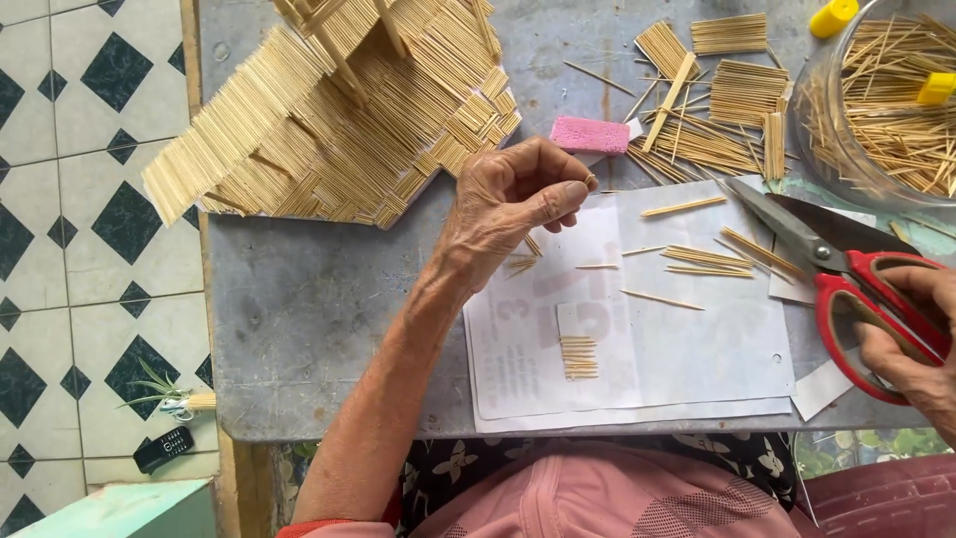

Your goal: Building a model structure using toothpicks, glue, and scissors.

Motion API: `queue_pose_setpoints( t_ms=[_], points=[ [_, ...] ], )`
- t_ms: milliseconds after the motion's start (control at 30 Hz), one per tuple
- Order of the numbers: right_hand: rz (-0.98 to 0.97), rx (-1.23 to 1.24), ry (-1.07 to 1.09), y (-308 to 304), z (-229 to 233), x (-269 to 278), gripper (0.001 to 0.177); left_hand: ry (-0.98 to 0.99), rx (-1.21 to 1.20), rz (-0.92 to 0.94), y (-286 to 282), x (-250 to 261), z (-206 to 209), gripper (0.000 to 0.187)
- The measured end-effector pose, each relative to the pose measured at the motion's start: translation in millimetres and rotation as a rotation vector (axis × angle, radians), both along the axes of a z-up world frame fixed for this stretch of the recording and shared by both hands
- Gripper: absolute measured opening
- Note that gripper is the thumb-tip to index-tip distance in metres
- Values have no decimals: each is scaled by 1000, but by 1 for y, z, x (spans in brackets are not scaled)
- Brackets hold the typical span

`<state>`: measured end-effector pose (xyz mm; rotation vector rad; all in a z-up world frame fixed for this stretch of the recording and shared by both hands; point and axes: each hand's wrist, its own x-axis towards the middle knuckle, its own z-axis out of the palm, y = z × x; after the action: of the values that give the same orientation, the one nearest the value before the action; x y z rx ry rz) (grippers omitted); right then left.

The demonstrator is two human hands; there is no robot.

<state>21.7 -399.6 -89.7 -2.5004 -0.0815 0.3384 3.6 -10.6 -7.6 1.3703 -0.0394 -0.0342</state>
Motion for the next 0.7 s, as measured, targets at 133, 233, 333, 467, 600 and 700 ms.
queue_pose_setpoints(
  t_ms=[133,233,333,467,600,700],
  points=[
    [139,1,-334,-30,-44,-8,44,-7,10,-7,-1,0,2,8],
    [54,152,-76,96,93,-32,50,-12,-27,-41,-2,-2,5,9],
    [141,241,-200,138,108,-35,54,-48,-34,-31,-3,-2,7,12],
    [280,-37,-399,157,107,-30,65,-69,-96,-43,-3,-4,7,10],
    [379,-40,-475,168,104,-24,66,-100,-46,-57,-2,-5,4,8],
    [388,-9,-467,172,103,-23,68,-122,49,-56,-2,-5,7,9]
  ],
)
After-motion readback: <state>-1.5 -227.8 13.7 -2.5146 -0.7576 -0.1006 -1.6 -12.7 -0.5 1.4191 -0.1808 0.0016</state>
